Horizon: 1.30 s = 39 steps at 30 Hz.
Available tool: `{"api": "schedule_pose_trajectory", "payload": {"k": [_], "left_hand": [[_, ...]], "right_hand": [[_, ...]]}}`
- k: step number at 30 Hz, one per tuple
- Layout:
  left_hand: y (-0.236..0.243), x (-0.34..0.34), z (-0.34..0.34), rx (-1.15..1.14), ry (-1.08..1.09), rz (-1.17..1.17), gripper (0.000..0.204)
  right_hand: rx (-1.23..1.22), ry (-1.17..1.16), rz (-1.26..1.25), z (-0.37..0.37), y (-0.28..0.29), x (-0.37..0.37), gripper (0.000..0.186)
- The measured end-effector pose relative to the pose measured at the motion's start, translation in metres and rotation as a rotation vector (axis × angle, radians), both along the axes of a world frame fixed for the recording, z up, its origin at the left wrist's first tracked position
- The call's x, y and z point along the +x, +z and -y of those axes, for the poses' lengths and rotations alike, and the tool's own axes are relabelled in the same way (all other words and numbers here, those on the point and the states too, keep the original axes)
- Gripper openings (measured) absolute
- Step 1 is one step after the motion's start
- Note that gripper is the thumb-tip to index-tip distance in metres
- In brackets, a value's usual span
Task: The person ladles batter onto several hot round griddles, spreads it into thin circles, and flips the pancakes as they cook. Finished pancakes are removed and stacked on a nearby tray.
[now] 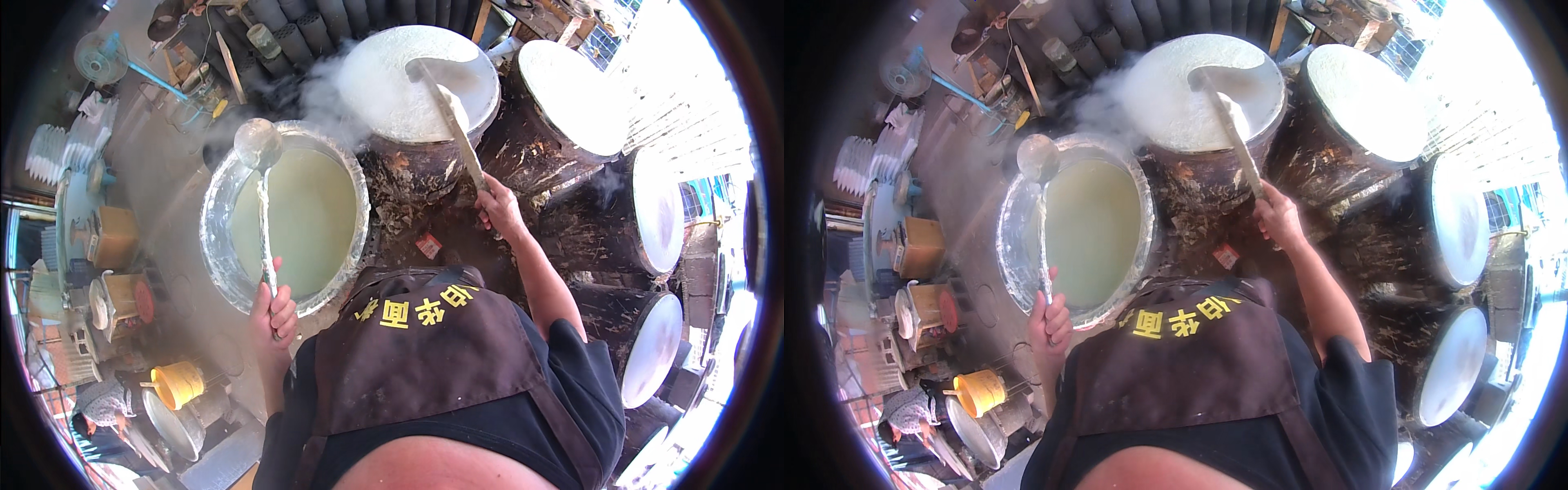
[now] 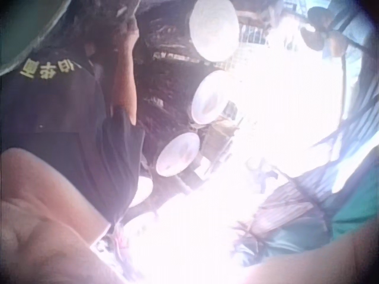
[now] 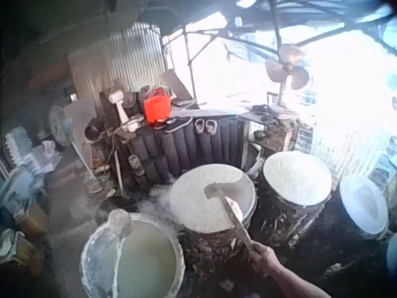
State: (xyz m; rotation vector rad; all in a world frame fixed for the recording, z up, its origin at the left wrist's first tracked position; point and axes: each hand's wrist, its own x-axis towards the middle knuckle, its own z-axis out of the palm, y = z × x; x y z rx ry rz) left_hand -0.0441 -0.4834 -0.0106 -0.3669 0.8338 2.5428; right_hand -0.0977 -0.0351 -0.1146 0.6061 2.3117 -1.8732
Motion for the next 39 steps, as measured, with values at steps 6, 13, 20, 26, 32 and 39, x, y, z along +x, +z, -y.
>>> {"api": "schedule_pose_trajectory", "payload": {"k": [6, 13, 20, 26, 32, 39], "left_hand": [[0.019, -0.003, -0.034, -0.048, 0.014, -0.024, 0.046], [0.017, -0.001, -0.06, 0.019, 0.02, 0.016, 0.049], [0.023, -0.003, -0.08, 0.021, 0.014, 0.01, 0.05], [0.041, -0.005, -0.104, -0.036, 0.056, 0.01, 0.05], [0.055, -0.01, -0.123, -0.04, 0.083, 0.024, 0.049], [0.063, -0.009, -0.14, -0.01, 0.074, 0.056, 0.049]], "right_hand": [[0.282, 0.064, -0.284, 0.021, -0.025, -0.008, 0.038], [0.422, 0.115, -0.33, -0.054, -0.05, 0.015, 0.042], [0.273, 0.061, -0.183, -0.093, -0.008, -0.04, 0.039], [0.609, 0.281, -0.668, -0.102, -0.039, -0.028, 0.035], [0.661, 0.196, -0.539, -0.146, -0.044, -0.11, 0.031], [0.789, 0.288, -0.611, -0.156, -0.052, -0.128, 0.036]]}}
